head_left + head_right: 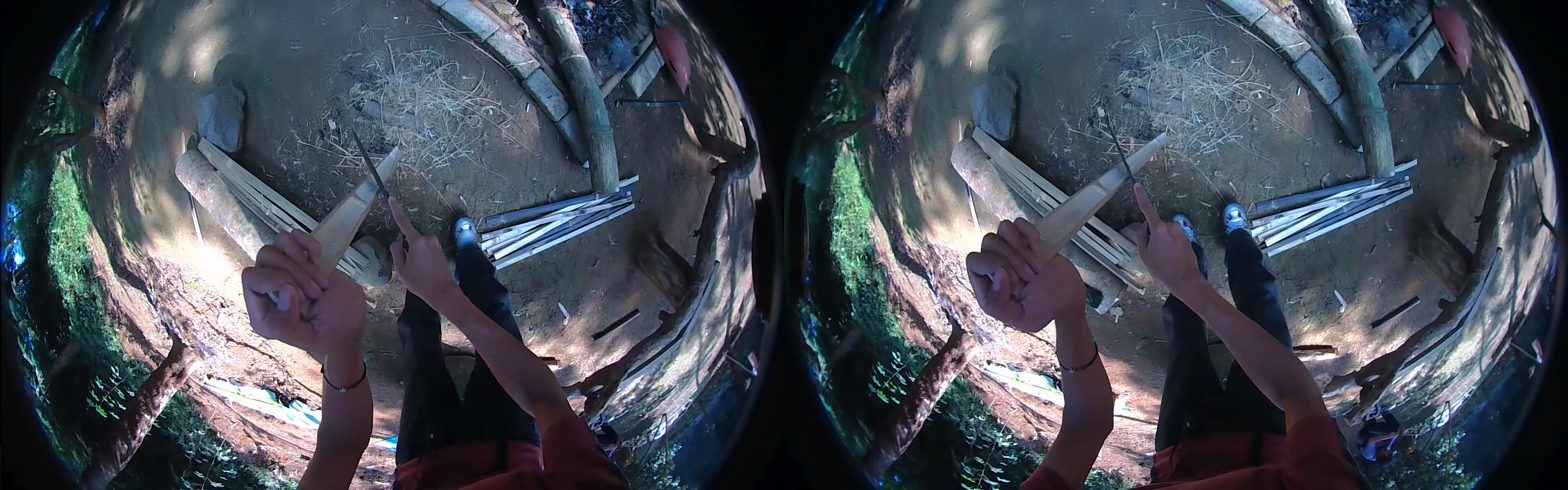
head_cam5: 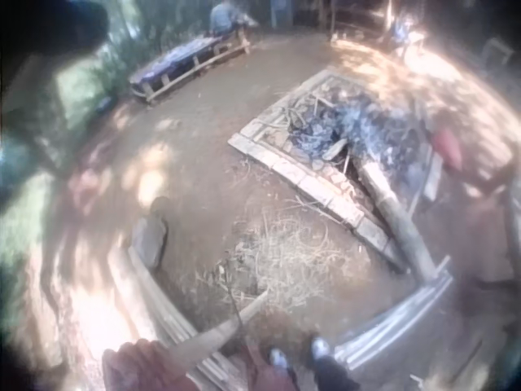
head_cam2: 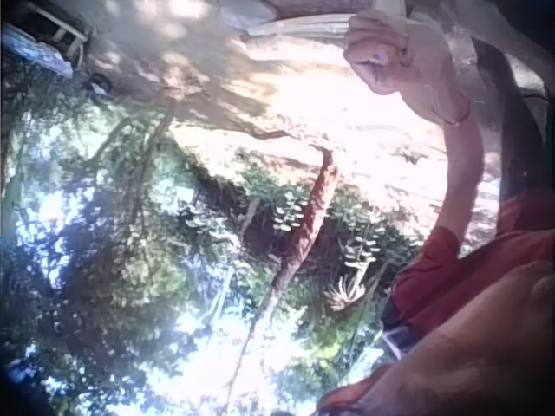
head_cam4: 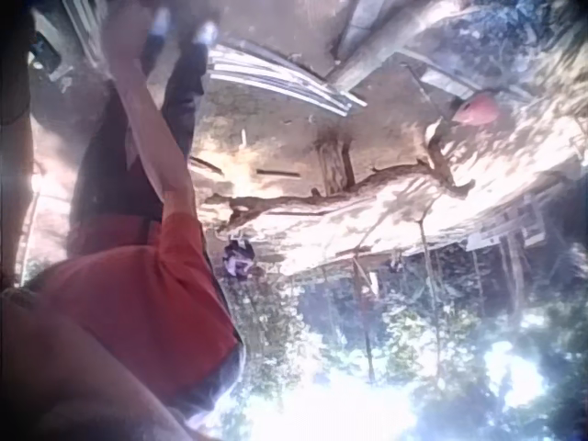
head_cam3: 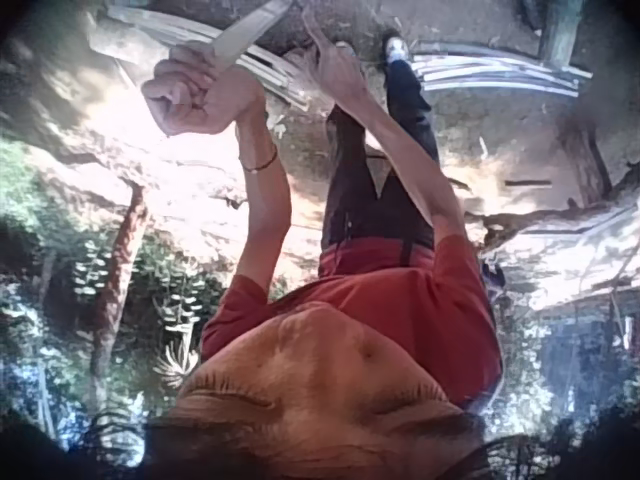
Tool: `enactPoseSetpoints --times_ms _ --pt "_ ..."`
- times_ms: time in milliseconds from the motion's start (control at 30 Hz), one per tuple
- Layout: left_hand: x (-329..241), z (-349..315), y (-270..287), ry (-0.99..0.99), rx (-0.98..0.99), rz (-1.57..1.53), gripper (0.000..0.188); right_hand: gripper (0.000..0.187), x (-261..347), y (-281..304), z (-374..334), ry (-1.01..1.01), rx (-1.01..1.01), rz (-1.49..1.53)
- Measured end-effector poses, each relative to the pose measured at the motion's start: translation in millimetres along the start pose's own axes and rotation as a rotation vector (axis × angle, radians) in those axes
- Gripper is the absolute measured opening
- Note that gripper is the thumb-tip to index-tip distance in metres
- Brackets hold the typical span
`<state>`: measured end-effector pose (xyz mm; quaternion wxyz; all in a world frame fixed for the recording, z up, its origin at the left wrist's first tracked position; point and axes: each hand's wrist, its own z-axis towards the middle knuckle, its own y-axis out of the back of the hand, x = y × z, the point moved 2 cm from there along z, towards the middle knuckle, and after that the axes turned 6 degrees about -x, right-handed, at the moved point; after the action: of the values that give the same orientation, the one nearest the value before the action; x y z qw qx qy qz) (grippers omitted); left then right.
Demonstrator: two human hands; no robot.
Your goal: The person scrapes a long piece of bamboo with a machete. They repeatedly pull the blade along the surface of the wood to remove layers and smooth it.
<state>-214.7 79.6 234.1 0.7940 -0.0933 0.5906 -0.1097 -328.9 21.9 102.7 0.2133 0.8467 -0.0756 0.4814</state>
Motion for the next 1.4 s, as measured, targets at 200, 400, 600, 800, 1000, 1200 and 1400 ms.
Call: enactPoseSetpoints --times_ms 200,400,600,800,1000,1200,1400 --pt "2 9 -4 -0.009 0.110 -0.101 0.018 0.073 75 33 -29 0.135 0.038 0.136" --pt "4 23 17 0.004 0.074 -0.155 0.015 0.076 28 -9 -17 0.165 -0.006 0.105" --pt "10 46 44 0.001 0.076 -0.267 0.014 0.079 84 8 -29 0.098 0.169 0.148" --pt "5 39 40 -0.038 0.007 -0.234 0.014 0.077 28 -19 -12 0.033 0.061 0.111" --pt "5 40 43 -0.071 0.028 -0.217 0.013 0.076 68 -7 -38 0.196 0.093 0.031" --pt "6 29 43 -0.036 0.079 -0.189 0.014 0.076 -9 -36 6 0.117 0.012 0.025" --pt "4 38 28 -0.033 0.090 -0.221 0.011 0.081 70 1 -40 0.159 0.068 0.131"
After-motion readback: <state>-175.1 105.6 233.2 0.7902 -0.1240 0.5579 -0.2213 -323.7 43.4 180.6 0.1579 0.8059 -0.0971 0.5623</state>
